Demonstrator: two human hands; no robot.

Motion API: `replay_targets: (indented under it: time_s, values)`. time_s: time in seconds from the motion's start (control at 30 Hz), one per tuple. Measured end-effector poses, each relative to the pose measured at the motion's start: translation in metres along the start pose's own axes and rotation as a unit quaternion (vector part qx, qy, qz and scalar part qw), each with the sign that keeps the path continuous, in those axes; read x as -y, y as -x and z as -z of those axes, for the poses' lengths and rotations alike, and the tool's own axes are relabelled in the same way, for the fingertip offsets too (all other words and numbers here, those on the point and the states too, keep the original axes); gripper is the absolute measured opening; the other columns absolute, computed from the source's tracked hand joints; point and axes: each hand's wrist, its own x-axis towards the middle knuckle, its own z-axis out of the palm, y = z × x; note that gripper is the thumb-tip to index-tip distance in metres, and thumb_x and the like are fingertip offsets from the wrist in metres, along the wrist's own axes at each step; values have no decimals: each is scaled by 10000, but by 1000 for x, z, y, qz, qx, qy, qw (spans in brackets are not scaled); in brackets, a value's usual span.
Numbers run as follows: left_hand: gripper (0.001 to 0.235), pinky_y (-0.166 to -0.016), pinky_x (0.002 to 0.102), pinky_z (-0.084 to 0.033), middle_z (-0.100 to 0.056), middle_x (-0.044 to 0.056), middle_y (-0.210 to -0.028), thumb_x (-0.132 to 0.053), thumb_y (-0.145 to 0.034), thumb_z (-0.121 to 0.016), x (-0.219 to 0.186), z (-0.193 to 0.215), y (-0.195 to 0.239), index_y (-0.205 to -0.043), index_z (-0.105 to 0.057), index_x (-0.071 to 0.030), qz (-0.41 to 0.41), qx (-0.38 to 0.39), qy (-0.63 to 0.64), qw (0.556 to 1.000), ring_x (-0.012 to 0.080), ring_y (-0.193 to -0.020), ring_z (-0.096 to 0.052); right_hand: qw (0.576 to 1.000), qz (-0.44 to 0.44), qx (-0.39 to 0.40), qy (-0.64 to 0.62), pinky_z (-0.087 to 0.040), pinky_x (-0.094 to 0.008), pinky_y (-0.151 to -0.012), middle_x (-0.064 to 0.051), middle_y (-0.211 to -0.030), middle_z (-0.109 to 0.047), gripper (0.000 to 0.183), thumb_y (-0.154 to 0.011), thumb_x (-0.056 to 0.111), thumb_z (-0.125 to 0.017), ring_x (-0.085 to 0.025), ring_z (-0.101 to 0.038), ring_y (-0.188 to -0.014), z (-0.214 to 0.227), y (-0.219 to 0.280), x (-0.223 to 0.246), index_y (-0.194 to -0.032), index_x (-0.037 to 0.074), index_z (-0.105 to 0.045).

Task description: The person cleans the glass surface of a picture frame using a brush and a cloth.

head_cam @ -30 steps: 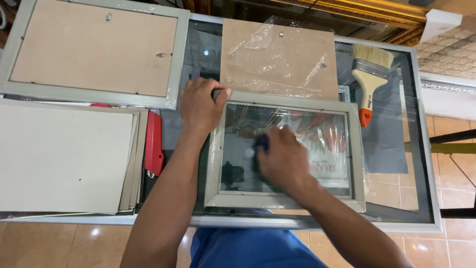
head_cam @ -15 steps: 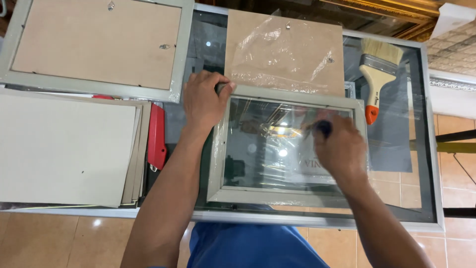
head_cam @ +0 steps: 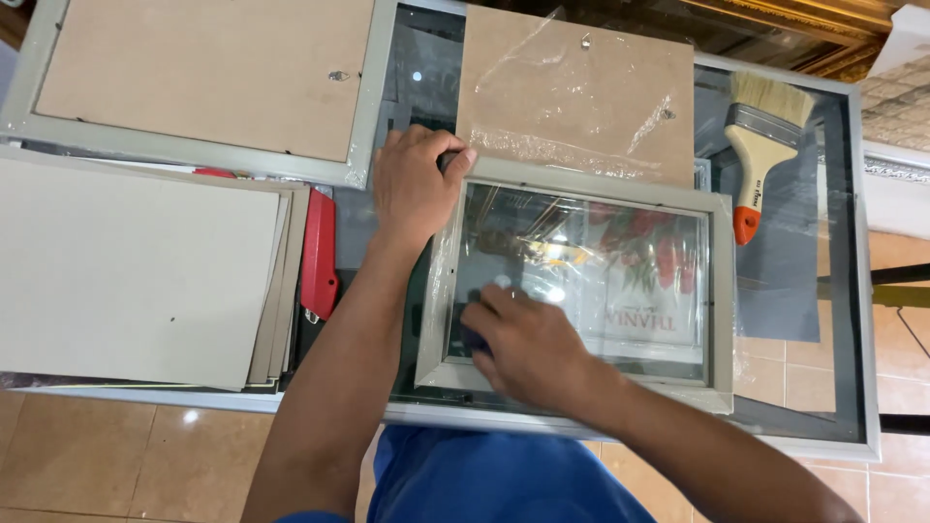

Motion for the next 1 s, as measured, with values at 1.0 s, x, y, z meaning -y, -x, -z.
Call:
replay_targets:
  time_s: [1.0]
  values:
    - [184,-881,476,-433,-707,62,-976,-322,-935,-770,-2,1,0,-930,-768,-138,-18,-6,-7,1000,316,-1003,-599,946,-309,-86,44,-558,-490,-838,-153,-1129,-693,351,-830,249,-741,-390,-704,-953,46,108,-140,-1154,129,-681]
